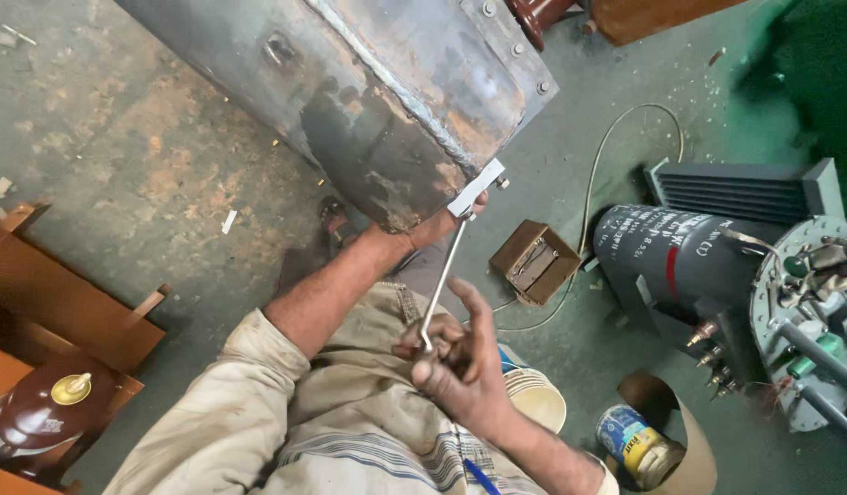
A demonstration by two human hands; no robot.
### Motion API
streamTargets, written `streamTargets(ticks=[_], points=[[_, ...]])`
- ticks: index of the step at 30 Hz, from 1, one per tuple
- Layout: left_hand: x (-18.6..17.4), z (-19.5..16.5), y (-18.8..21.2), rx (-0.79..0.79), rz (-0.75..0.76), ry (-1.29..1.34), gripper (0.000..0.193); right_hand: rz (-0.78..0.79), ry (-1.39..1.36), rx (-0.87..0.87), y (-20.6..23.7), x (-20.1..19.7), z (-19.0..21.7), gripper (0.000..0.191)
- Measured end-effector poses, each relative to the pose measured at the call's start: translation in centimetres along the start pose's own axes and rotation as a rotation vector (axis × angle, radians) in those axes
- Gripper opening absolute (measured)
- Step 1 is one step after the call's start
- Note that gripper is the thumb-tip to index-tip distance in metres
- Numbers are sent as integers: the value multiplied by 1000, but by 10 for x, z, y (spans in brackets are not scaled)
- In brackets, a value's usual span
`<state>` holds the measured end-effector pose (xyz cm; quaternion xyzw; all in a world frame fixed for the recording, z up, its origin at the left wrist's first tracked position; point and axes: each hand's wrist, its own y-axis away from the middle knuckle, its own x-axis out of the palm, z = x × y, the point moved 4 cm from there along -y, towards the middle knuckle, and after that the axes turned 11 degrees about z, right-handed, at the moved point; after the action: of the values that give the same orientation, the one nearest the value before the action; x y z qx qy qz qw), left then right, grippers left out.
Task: The person fits a small white mounting block against the end of a large metal tank and tightens its bolts. They pick up nuts, thread them onto the studs by hand, then use a spanner to tighten the fasteners, repositioning around the block as they work.
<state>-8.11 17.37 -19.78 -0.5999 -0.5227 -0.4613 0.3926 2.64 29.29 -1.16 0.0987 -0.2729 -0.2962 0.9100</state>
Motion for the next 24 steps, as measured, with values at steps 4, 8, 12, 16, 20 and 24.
streamTargets(ticks=[4,8,12,16,20,24], points=[[10,14,-1,-8,1,479,37,-38,742,-283,1,27,63,31],[16,15,-1,49,287,449,26,-227,1095,-604,-16,-5,131,37],[3,20,4,2,91,382,37,-388,539,-583,-106,-123,186,40],[-5,23,10,-1,95,286,47,-471,113,-214,-197,-237,137,42],[-32,21,20,29,-59,131,46,-600,157,203,-227,-276,-3,30],[-80,-5,30,-36,-313,-466,48,-359,-481,52,-193,-208,-135,31]])
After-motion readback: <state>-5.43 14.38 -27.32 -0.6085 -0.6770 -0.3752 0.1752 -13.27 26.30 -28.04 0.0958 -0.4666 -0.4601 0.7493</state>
